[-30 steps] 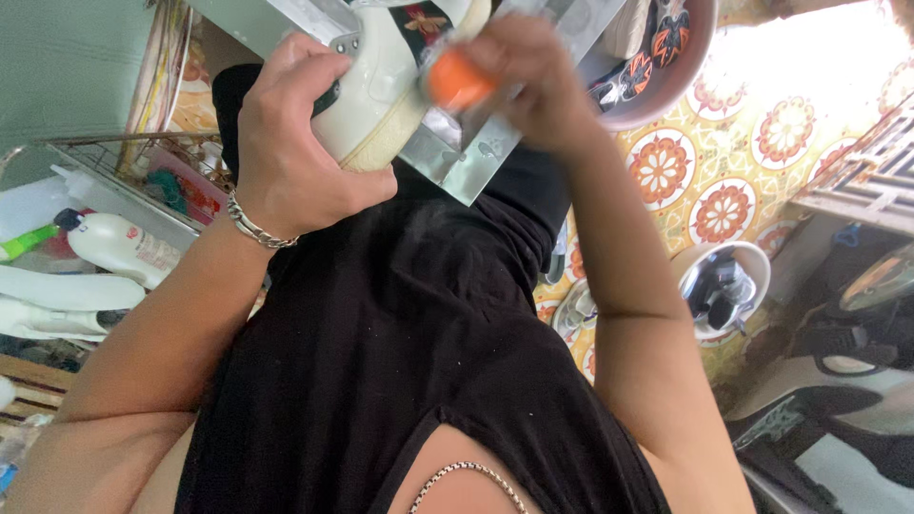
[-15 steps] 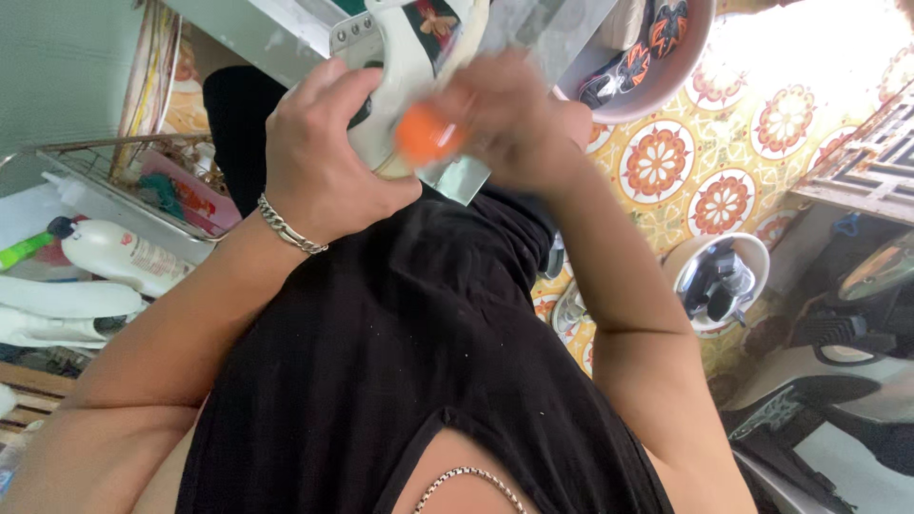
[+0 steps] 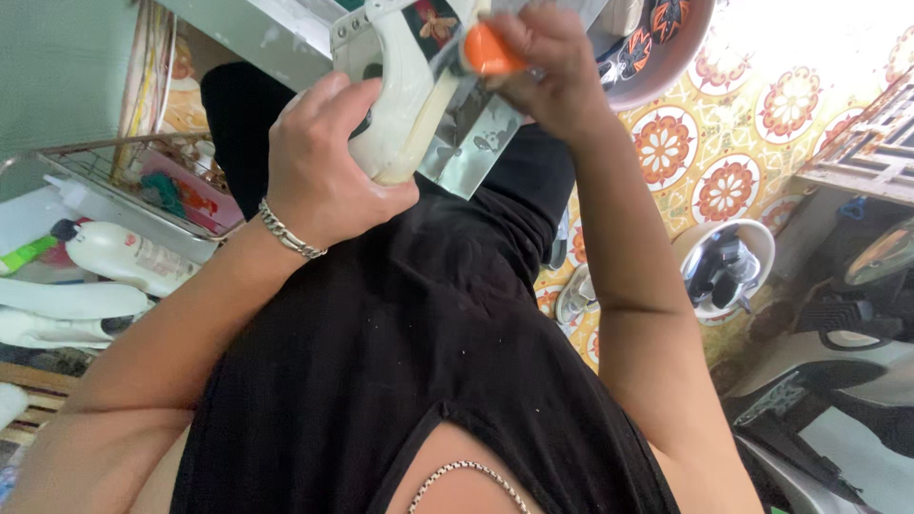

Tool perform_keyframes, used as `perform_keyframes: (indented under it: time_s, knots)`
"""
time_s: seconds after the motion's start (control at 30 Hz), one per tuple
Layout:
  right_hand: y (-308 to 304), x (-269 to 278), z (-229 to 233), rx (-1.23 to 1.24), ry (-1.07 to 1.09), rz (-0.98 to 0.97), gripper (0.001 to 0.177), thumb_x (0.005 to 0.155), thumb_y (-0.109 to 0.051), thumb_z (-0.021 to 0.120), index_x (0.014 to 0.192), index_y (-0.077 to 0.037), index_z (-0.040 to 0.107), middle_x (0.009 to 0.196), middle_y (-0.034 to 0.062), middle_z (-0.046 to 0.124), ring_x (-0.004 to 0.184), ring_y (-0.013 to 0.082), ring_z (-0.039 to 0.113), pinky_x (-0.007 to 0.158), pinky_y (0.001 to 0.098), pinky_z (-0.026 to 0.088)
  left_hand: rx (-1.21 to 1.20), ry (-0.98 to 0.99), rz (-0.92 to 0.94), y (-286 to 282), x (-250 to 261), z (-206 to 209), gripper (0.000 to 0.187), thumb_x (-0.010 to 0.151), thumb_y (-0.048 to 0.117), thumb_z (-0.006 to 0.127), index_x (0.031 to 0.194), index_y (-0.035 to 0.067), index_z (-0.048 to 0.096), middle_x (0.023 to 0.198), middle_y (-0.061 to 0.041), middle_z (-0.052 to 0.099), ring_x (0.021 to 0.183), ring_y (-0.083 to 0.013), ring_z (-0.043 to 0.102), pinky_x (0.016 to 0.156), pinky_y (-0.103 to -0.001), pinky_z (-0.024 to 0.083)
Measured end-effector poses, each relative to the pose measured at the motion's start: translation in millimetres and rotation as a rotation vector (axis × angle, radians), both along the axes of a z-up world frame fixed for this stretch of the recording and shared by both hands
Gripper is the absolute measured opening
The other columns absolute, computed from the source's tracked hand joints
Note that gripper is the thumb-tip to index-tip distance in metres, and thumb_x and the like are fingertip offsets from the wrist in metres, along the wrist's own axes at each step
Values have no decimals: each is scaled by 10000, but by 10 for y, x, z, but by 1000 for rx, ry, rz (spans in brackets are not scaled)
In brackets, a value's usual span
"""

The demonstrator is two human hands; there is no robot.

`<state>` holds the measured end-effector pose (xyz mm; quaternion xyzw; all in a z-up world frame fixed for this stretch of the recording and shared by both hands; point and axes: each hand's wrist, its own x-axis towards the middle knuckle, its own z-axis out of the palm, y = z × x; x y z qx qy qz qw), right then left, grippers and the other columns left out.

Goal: The person cleans a shoe and its insole by hand with a brush and soap.

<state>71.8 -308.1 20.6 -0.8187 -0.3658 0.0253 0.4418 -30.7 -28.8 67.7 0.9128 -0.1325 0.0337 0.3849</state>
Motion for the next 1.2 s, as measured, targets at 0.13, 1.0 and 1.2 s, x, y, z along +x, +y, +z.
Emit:
perform_keyframes:
  time_s: [0.13,1.0,1.2]
  knots:
    - [220,-411,-42,27,-201,119,442,798,-5,740,1236,-49,696,1029,152,640,969,382,605,864,489,469,-21,-5,10,-13,-10,0,611,679,255,887,1174,-13,649,1056,-141,632,919,-326,657,802,-432,551]
    - [212,-168,-55,-202,59,-365,459,1049,-130,773,1485,-125,630,931,99,686,761,219,710,689,348,557,-90,119,-54,530,-221,139,545,630,158,838,1092,-50,638,926,-169,567,835,-338,576,758,-433,492]
    - [195,-228,1,-157,-8,-215,578,1005,-166,829,1511,-90,561,994,91,721,735,208,687,649,342,559,-127,132,-39,615,-234,71,552,630,157,815,1111,-48,641,950,-167,557,836,-331,577,761,-421,497]
